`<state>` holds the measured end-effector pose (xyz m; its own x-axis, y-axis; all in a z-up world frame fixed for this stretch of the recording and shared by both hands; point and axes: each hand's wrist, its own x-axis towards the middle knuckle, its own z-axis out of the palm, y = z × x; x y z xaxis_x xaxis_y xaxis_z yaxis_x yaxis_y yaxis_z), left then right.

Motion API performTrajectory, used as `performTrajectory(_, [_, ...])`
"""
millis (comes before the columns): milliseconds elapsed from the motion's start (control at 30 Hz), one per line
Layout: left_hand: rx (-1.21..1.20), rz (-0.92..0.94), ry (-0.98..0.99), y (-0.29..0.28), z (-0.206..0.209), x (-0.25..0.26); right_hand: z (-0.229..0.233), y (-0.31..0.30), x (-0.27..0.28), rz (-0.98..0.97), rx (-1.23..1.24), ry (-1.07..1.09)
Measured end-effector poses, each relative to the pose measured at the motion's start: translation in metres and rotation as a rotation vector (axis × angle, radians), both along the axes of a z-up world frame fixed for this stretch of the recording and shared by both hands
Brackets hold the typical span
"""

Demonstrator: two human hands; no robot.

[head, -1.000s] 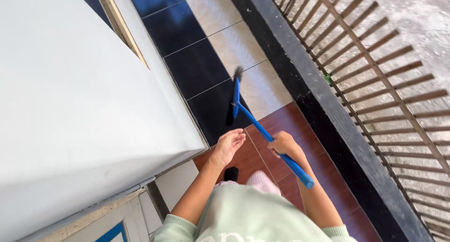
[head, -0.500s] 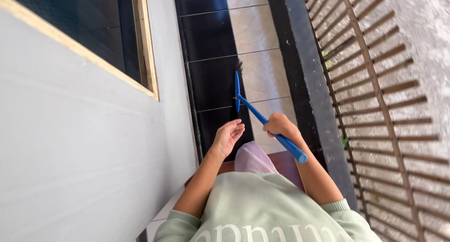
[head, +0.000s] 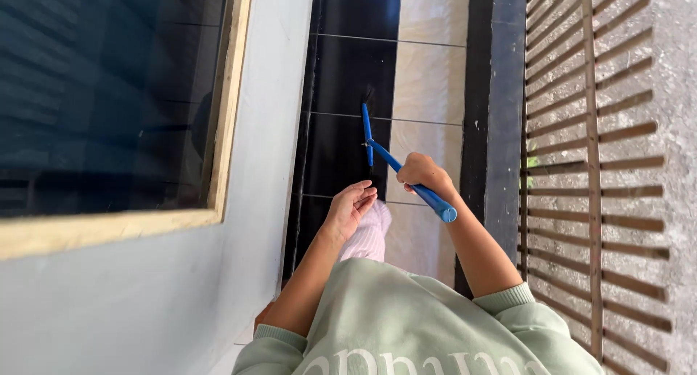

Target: Sweeping the floor of a balcony or porch with a broom.

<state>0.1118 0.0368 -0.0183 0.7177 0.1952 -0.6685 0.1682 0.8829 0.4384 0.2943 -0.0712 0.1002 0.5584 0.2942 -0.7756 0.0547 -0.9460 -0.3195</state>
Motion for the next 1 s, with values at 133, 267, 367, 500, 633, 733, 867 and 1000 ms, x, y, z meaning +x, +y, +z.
performTrajectory(133, [0.006, 0.009, -0.025, 0.032, -0.005, 0.083, -0.016, 0.030, 0.086, 0.061, -0.028, 0.004])
performTrajectory(267, [-0.017, 0.023, -0.005, 0.057, -0.014, 0.164, -0.068, 0.044, 0.165, 0.227, -0.007, -0.045])
performTrajectory(367, [-0.009, 0.030, -0.029, 0.085, -0.007, 0.239, -0.062, 0.066, 0.232, 0.371, 0.036, -0.117])
performTrajectory(500, [-0.035, 0.002, -0.038, 0.100, -0.016, 0.311, -0.025, 0.080, 0.288, 0.092, 0.007, -0.004])
performTrajectory(633, [-0.029, 0.010, -0.026, 0.118, -0.006, 0.400, -0.036, 0.092, 0.370, 0.064, 0.062, 0.008])
performTrajectory(733, [-0.009, 0.044, -0.075, 0.127, -0.011, 0.470, -0.036, 0.105, 0.435, 0.130, 0.066, -0.012])
performTrajectory(867, [-0.029, 0.121, -0.089, 0.130, -0.009, 0.562, -0.022, 0.123, 0.532, 0.201, 0.024, -0.011])
performTrajectory(1000, [-0.024, 0.185, -0.070, 0.134, 0.002, 0.654, -0.020, 0.140, 0.636, 0.227, 0.027, 0.001])
